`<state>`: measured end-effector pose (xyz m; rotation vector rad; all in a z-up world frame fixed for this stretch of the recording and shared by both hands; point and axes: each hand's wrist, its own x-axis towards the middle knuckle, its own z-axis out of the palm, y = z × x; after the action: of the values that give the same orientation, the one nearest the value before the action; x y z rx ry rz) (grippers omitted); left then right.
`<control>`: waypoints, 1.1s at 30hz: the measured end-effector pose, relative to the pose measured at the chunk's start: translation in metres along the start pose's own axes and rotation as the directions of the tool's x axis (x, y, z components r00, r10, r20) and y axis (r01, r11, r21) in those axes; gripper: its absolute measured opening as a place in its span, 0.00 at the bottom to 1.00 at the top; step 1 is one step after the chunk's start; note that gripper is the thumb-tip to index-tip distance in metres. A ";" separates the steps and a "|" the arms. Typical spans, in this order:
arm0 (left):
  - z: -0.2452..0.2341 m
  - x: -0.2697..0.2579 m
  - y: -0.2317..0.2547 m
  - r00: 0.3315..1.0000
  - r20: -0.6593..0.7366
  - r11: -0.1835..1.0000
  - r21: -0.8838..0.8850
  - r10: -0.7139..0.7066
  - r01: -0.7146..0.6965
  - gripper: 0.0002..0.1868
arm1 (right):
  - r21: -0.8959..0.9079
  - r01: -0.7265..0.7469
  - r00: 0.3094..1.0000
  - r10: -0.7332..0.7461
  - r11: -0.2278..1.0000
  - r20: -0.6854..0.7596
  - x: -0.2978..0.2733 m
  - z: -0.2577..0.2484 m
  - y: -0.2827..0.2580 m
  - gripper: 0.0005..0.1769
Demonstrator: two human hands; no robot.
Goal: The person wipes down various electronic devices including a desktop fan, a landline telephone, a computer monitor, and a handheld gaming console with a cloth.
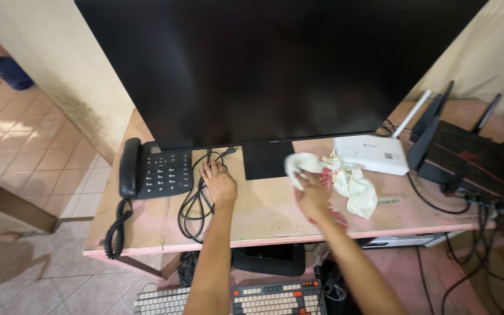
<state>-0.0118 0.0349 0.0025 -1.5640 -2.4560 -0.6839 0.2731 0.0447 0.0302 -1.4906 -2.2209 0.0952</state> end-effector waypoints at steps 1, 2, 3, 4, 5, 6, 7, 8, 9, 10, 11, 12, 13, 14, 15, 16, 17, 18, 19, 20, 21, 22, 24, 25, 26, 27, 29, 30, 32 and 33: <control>0.002 0.001 0.000 1.000 -0.004 1.000 -0.008 0.002 -0.003 0.28 | 0.084 0.059 0.995 -0.066 0.995 0.081 0.004 -0.016 0.019 0.26; 0.004 0.001 0.001 0.998 -0.065 0.999 -0.033 0.012 -0.014 0.26 | 0.171 0.109 0.978 -0.136 0.979 0.156 0.008 -0.027 0.031 0.26; 0.005 0.000 -0.001 0.992 -0.124 0.998 -0.053 0.019 -0.026 0.24 | 0.169 0.110 0.979 -0.136 0.980 0.153 0.007 -0.035 0.038 0.26; 0.005 -0.003 -0.001 0.992 -0.127 0.998 -0.055 0.020 -0.028 0.24 | 0.352 -0.169 0.981 0.122 0.921 0.152 0.001 -0.048 0.053 0.26; 0.003 -0.002 -0.001 0.985 -0.170 0.986 -0.156 0.039 -0.066 0.21 | 0.513 -0.412 0.911 0.359 0.753 0.205 0.000 -0.054 0.065 0.26; 0.000 -0.002 -0.001 0.975 -0.214 0.961 -0.253 0.053 -0.108 0.18 | 0.515 -0.406 0.913 0.357 0.755 0.197 0.002 -0.057 0.078 0.26; -0.004 -0.006 0.001 0.974 -0.219 0.960 -0.257 0.050 -0.107 0.18 | 0.259 -0.318 0.942 0.336 0.912 -0.027 0.002 -0.061 0.096 0.25; -0.010 -0.010 0.002 0.954 -0.284 0.950 -0.259 0.098 -0.174 0.15 | -0.043 -0.250 0.945 0.234 0.967 -0.230 -0.002 -0.060 0.112 0.24; -0.021 -0.010 0.003 0.924 -0.354 0.937 -0.249 0.146 -0.244 0.13 | -0.039 -0.244 0.944 0.228 0.969 -0.238 -0.005 -0.054 0.120 0.24; -0.032 -0.012 0.007 0.920 -0.364 0.938 -0.245 0.146 -0.246 0.13 | -0.132 -0.157 0.969 0.127 0.979 -0.214 -0.008 -0.048 0.127 0.33; -0.043 -0.019 0.012 0.897 -0.400 0.905 -0.285 0.188 -0.317 0.12 | -0.223 -0.069 0.984 0.030 0.972 -0.176 -0.010 -0.042 0.134 0.42; -0.056 -0.024 0.019 0.870 -0.437 0.865 -0.320 0.228 -0.387 0.12 | -0.218 -0.066 0.983 0.026 0.974 -0.181 -0.008 -0.038 0.140 0.42; -0.070 -0.027 0.025 0.867 -0.445 0.866 -0.315 0.226 -0.388 0.12 | 0.049 -0.336 0.941 0.337 0.941 -0.020 -0.002 -0.037 0.147 0.36; -0.085 -0.029 0.032 0.864 -0.424 0.842 -0.330 0.272 -0.427 0.13 | 0.252 -0.596 0.802 0.555 0.762 0.221 0.005 -0.039 0.153 0.31; -0.101 -0.032 0.037 0.858 -0.402 0.816 -0.344 0.319 -0.465 0.14 | 0.259 -0.590 0.807 0.548 0.765 0.221 0.012 -0.044 0.161 0.31; -0.118 -0.034 0.041 0.856 -0.407 0.819 -0.337 0.318 -0.464 0.14 | 0.149 -0.475 0.879 0.474 0.867 0.046 0.020 -0.054 0.167 0.28; -0.134 -0.035 0.044 0.820 -0.456 0.780 -0.344 0.347 -0.522 0.13 | 0.011 -0.358 0.927 0.356 0.934 -0.113 0.025 -0.060 0.167 0.25; -0.150 -0.037 0.046 0.779 -0.504 0.739 -0.346 0.373 -0.578 0.12 | 0.088 -0.377 0.913 0.386 0.922 -0.132 0.027 -0.069 0.164 0.27; -0.165 -0.035 0.048 0.777 -0.512 0.745 -0.339 0.367 -0.575 0.12 | 0.163 -0.388 0.899 0.412 0.907 -0.150 0.031 -0.086 0.164 0.29; -0.180 -0.034 0.049 0.783 -0.508 0.735 -0.364 0.358 -0.572 0.12 | 0.166 -0.375 0.904 0.399 0.912 -0.152 0.033 -0.102 0.158 0.29; -0.194 -0.033 0.051 0.790 -0.505 0.724 -0.390 0.349 -0.569 0.13 | 0.296 -0.270 0.918 0.337 0.916 -0.208 0.035 -0.118 0.150 0.26; -0.206 -0.032 0.056 0.789 -0.512 0.731 -0.383 0.341 -0.565 0.13 | 0.414 -0.153 0.921 0.281 0.897 -0.271 0.040 -0.132 0.137 0.23; -0.224 -0.033 0.070 0.841 -0.455 0.731 -0.460 0.293 -0.503 0.11 | 0.596 0.030 0.951 0.161 0.802 -0.264 0.055 -0.160 0.101 0.22; -0.229 -0.037 0.081 0.912 -0.300 0.633 -0.657 0.279 -0.410 0.19 | 0.745 0.181 0.959 0.053 0.642 -0.279 0.060 -0.175 0.081 0.21; -0.230 -0.043 0.096 0.947 -0.134 0.513 -0.814 0.291 -0.273 0.27 | 0.763 0.039 0.978 0.131 0.646 -0.161 0.063 -0.185 0.055 0.21; -0.228 -0.046 0.116 0.943 -0.075 0.373 -0.906 0.325 -0.200 0.33 | 0.761 -0.105 0.977 0.211 0.640 -0.042 0.061 -0.187 0.023 0.20; -0.220 -0.052 0.145 0.931 -0.023 0.225 -0.968 0.365 -0.112 0.40 | 0.907 0.138 0.987 0.018 0.397 -0.158 0.058 -0.191 -0.034 0.26; -0.214 -0.055 0.154 0.921 0.039 0.071 -0.997 0.387 0.012 0.38 | 0.905 0.213 0.977 -0.055 0.367 -0.208 0.054 -0.194 -0.056 0.25; -0.202 -0.053 0.165 0.907 0.086 -0.083 -0.988 0.413 0.132 0.37 | 0.898 0.292 0.956 -0.137 0.328 -0.261 0.045 -0.202 -0.092 0.25; -0.196 -0.047 0.167 0.924 0.071 -0.128 -0.983 0.376 0.128 0.29 | 0.691 0.518 0.855 -0.281 0.504 -0.436 0.037 -0.205 -0.104 0.34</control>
<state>0.1350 -0.0337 0.2081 -2.3316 -1.4464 -3.0332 0.2568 -0.0045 0.2572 -0.4236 -1.8241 0.6105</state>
